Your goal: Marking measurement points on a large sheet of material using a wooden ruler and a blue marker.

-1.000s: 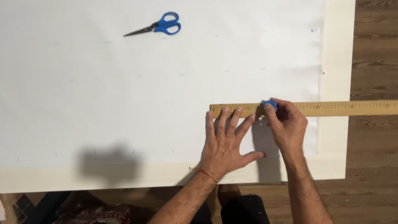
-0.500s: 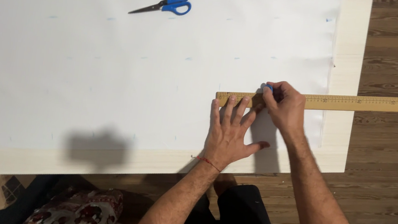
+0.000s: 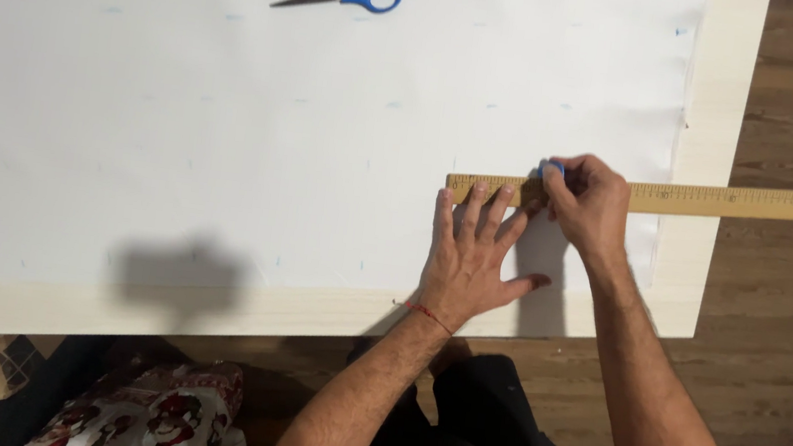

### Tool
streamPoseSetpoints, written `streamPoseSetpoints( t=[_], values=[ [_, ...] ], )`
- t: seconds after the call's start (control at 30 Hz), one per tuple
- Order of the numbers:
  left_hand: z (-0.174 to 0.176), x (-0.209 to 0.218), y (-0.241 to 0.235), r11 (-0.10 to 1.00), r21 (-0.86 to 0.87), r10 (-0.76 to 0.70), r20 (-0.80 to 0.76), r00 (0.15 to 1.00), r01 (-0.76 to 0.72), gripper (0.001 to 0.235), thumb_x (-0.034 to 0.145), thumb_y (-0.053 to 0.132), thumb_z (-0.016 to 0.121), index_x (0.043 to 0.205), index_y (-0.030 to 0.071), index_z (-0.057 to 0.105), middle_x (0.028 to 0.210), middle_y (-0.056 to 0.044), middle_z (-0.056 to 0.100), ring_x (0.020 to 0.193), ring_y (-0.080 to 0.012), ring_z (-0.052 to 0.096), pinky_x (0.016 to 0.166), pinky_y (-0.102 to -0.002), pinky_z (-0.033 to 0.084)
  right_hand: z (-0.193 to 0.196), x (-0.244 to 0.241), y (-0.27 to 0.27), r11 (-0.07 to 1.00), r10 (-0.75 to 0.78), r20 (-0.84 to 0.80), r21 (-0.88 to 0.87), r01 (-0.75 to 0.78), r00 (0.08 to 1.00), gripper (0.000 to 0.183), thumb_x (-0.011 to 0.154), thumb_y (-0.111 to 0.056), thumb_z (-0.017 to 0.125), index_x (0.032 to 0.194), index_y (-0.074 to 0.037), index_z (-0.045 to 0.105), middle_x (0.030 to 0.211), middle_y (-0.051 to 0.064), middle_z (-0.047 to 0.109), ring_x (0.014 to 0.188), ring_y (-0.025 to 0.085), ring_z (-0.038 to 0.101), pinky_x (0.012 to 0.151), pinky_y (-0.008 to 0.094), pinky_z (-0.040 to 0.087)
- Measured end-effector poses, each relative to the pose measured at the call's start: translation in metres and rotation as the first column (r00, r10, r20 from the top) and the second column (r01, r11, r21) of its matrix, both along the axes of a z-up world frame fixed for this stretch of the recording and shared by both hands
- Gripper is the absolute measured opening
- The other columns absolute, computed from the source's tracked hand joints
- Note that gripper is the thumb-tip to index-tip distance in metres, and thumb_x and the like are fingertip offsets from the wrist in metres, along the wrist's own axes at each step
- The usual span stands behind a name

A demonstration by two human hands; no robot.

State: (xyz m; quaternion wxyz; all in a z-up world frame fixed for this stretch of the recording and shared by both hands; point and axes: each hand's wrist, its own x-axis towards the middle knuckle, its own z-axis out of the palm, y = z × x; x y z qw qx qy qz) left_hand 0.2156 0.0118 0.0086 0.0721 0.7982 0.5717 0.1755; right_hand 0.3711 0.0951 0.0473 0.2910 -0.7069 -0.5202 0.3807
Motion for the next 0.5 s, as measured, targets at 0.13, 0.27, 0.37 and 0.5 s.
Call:
streamPoseSetpoints(
  t=[0.13,0.27,0.37,0.5],
  values=[
    [-0.001,-0.001,0.002,1.000,0.012,-0.001,0.015,1.000,0.001,0.092,0.071,0.091,0.051,0.136,0.027,0.060,0.169,-0.006,0.028,0.158,-0.0358,0.022,0.128,-0.071,0.021,-0.033,0.018,0.014,0.995,0.025,0.031,0.091,-0.027,0.999,0.014,0.098,-0.005,0.072,0.105,0.008,0.071,0.072,0.018,0.069,0.051,0.019,0.064,0.048,0.029,0.051],
    [-0.006,0.001,0.001,1.000,0.016,0.016,-0.007,1.000,-0.016,0.098,0.070,0.092,0.049,0.150,0.033,0.050,0.169,-0.005,0.029,0.157,-0.0357,0.025,0.128,-0.070,0.023,-0.014,0.008,0.008,0.999,0.037,0.065,-0.012,-0.036,0.997,0.017,0.097,-0.012,0.073,0.101,0.004,0.072,0.061,0.014,0.065,0.044,0.021,0.062,0.047,0.031,0.049],
    [-0.004,0.002,0.002,1.000,0.023,0.014,0.002,1.000,-0.014,0.098,0.070,0.091,0.051,0.149,0.033,0.051,0.168,-0.005,0.031,0.157,-0.0353,0.026,0.127,-0.069,0.023,-0.031,0.018,0.013,1.000,0.020,0.042,0.009,-0.020,0.999,0.016,0.097,-0.011,0.072,0.101,0.004,0.072,0.064,0.014,0.067,0.044,0.020,0.062,0.046,0.030,0.048],
    [-0.004,0.000,0.001,0.999,0.041,0.009,0.017,1.000,-0.010,0.099,0.067,0.089,0.057,0.147,0.031,0.054,0.165,-0.006,0.036,0.155,-0.0362,0.030,0.127,-0.070,0.023,-0.010,0.004,0.004,0.999,0.032,-0.023,-0.006,-0.032,0.999,0.017,0.096,-0.010,0.071,0.099,0.007,0.070,0.061,0.016,0.064,0.042,0.019,0.059,0.046,0.031,0.047]
  ],
)
